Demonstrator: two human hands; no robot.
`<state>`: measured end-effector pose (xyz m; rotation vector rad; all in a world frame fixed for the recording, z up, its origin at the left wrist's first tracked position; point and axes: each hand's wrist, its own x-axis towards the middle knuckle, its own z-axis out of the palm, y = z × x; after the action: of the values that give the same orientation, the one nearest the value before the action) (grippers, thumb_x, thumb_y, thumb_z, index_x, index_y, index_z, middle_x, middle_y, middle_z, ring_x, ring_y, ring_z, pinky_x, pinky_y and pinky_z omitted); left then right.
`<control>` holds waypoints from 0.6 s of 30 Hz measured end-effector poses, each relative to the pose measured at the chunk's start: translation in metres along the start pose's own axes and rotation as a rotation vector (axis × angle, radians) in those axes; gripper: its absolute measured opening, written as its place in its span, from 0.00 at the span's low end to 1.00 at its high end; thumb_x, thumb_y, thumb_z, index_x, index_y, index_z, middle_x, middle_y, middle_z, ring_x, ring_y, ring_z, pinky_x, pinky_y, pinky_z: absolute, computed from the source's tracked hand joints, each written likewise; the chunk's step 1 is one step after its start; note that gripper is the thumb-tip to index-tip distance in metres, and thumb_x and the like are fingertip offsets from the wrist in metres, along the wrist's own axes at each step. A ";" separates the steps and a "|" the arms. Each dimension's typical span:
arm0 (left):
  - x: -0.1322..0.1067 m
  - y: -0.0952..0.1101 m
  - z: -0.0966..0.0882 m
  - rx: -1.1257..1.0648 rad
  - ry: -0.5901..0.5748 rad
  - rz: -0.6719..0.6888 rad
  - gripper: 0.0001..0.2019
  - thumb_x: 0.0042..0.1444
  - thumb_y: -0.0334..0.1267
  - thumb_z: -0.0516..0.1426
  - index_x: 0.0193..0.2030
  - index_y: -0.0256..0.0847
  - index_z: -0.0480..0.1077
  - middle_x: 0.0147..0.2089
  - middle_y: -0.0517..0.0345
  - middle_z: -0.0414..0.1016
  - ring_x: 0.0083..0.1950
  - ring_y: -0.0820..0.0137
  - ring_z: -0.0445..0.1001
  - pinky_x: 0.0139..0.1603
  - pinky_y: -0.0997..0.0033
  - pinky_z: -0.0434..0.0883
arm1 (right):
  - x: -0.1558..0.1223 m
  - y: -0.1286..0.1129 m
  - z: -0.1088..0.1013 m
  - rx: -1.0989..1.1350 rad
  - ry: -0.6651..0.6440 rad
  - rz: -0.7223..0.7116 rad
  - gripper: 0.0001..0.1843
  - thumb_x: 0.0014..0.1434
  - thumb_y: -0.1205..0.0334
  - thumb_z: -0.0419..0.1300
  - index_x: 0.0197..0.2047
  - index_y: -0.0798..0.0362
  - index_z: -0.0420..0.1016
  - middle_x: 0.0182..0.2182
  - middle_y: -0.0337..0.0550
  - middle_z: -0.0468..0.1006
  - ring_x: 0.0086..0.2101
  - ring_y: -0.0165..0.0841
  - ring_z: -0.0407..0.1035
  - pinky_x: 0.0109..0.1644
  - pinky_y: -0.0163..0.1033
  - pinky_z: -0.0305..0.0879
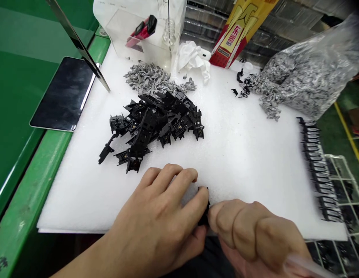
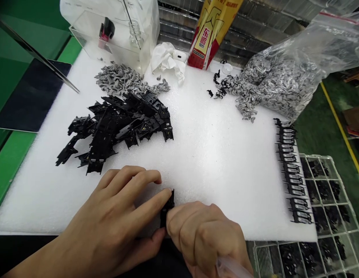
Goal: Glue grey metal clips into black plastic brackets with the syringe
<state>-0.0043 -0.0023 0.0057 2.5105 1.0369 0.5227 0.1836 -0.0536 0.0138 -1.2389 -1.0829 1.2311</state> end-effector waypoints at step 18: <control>-0.001 0.000 0.000 -0.002 0.022 0.018 0.15 0.65 0.43 0.60 0.55 0.40 0.76 0.57 0.46 0.74 0.52 0.52 0.68 0.44 0.52 0.63 | 0.000 0.004 0.005 0.136 0.029 -0.028 0.37 0.67 0.32 0.58 0.20 0.49 0.52 0.14 0.34 0.53 0.19 0.34 0.55 0.26 0.45 0.63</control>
<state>-0.0056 -0.0029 0.0055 2.5197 1.0227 0.5570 0.1784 -0.0531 0.0106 -1.1309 -0.9765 1.2412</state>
